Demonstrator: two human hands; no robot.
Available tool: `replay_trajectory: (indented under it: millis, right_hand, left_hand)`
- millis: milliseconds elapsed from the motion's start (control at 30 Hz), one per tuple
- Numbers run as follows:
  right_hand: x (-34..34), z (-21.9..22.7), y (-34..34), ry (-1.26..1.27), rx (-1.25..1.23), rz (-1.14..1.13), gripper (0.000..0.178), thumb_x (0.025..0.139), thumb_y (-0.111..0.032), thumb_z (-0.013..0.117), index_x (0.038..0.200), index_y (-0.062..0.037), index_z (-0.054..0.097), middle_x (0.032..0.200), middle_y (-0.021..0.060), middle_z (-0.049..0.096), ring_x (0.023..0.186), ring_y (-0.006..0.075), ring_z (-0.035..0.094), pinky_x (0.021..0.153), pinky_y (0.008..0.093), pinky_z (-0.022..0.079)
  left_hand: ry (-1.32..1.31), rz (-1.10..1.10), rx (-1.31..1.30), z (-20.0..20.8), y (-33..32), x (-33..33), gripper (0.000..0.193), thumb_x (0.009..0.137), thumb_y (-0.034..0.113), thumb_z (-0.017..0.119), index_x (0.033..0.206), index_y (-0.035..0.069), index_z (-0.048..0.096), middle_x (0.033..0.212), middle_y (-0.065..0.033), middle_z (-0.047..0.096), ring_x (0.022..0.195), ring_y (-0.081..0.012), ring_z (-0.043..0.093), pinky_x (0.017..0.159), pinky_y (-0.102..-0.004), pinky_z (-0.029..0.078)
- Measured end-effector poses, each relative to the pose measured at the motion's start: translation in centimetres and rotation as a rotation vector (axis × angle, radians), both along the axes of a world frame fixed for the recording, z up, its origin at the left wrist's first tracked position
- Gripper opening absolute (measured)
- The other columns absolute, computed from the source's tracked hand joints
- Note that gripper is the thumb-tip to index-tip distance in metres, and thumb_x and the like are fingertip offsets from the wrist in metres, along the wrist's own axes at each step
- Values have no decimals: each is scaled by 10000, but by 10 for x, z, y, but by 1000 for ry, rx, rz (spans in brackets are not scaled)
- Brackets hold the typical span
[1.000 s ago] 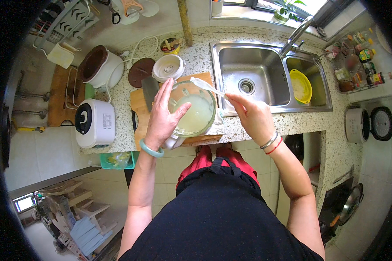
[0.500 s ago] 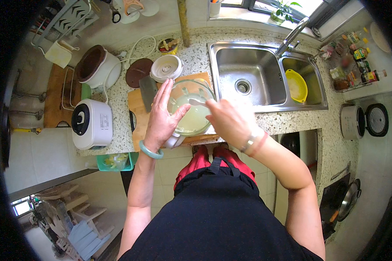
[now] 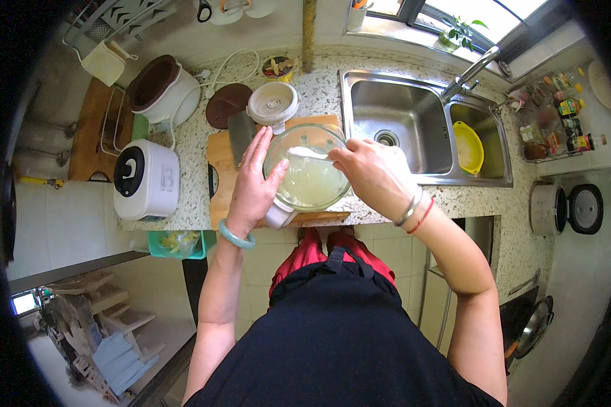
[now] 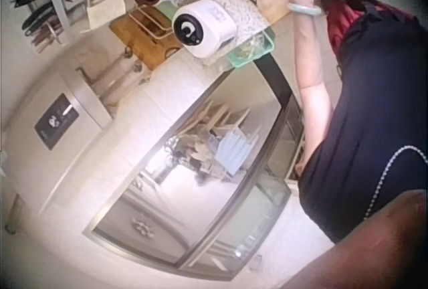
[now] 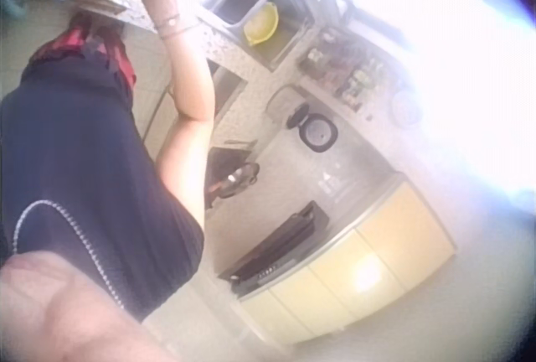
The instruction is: The person stirs a white liquid mixture in a glass bowl with a spoon. They then move to the stove, use a spatula to transfer cooked corn cobs and eggs from a wok into a green bowl, and finally wash the wok in the sink.
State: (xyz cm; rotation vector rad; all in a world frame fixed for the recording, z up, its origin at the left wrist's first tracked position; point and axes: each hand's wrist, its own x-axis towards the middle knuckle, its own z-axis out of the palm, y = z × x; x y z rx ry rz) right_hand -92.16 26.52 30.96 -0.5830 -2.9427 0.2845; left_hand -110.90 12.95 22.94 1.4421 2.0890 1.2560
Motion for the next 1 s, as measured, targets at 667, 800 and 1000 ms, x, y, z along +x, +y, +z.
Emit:
replay_trajectory:
  millis: [667,800,1000]
  right_hand:
    - [49,-33,31,286,18,-107,409,902,-63,622,1283,-210,645,770,60,509,590,231,572,534,355,497]
    - [64,-45,25,248,56,-115,492,879,-44,615,1335,-227,602,776,53,483,583,218,561,533,350,509]
    - [80,-48,2,251,53,-183,546,853,6,606,1352,-216,597,765,56,470,568,222,549,509,364,491]
  left_hand:
    - [11,-48,-18,6,28,6,538,988,195,573,1464,-1,416,1507,-184,426,1406,-305,393,1169,-382,297]
    - [10,-47,-29,5,29,8,539,990,200,572,1464,-2,415,1507,-183,427,1406,-307,393,1169,-382,296]
    - [1,-47,-27,4,29,8,536,991,199,568,1464,-2,416,1505,-184,429,1408,-306,390,1169,-383,296]
